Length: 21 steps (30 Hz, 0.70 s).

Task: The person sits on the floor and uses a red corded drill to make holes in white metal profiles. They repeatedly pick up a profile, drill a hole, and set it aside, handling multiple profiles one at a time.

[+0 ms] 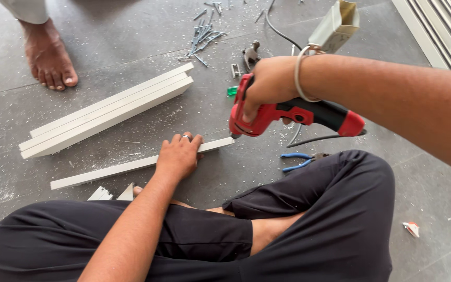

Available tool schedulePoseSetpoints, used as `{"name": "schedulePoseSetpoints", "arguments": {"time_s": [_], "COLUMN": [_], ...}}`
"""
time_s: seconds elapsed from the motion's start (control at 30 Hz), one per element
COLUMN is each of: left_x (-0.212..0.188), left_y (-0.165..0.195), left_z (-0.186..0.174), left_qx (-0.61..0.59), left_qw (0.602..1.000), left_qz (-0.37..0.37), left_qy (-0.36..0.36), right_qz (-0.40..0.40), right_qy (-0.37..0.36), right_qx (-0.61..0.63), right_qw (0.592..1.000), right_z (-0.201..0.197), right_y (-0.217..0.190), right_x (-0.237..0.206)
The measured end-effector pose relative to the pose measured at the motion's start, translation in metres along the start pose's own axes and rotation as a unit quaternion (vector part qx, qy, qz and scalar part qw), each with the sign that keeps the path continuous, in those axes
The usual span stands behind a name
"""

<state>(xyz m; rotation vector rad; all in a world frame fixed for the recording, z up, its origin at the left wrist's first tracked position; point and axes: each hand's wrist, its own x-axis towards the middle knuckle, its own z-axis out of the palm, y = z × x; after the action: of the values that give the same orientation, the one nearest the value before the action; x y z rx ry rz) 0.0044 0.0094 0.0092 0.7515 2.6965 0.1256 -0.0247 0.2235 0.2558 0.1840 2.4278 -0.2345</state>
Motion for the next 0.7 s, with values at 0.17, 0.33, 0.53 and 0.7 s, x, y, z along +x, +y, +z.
{"name": "schedulePoseSetpoints", "arguments": {"time_s": [0.17, 0.33, 0.53, 0.7], "left_x": [-0.004, -0.002, 0.007, 0.012], "left_y": [0.0, -0.002, -0.009, -0.014], "left_z": [0.009, 0.018, 0.013, 0.002], "left_qx": [0.004, 0.005, 0.007, -0.035], "left_qw": [1.0, 0.997, 0.999, 0.999], "left_qz": [0.009, 0.049, 0.036, 0.029], "left_qy": [0.024, 0.052, 0.017, -0.016], "right_qz": [0.01, -0.04, -0.175, -0.077], "right_qy": [-0.013, -0.023, 0.037, -0.012], "right_qx": [0.001, -0.094, -0.05, -0.026], "right_qw": [1.0, 0.995, 0.983, 0.997], "right_z": [0.006, 0.014, 0.028, 0.032], "right_y": [0.002, 0.014, 0.052, 0.064], "right_x": [-0.012, -0.014, -0.009, -0.009]}}
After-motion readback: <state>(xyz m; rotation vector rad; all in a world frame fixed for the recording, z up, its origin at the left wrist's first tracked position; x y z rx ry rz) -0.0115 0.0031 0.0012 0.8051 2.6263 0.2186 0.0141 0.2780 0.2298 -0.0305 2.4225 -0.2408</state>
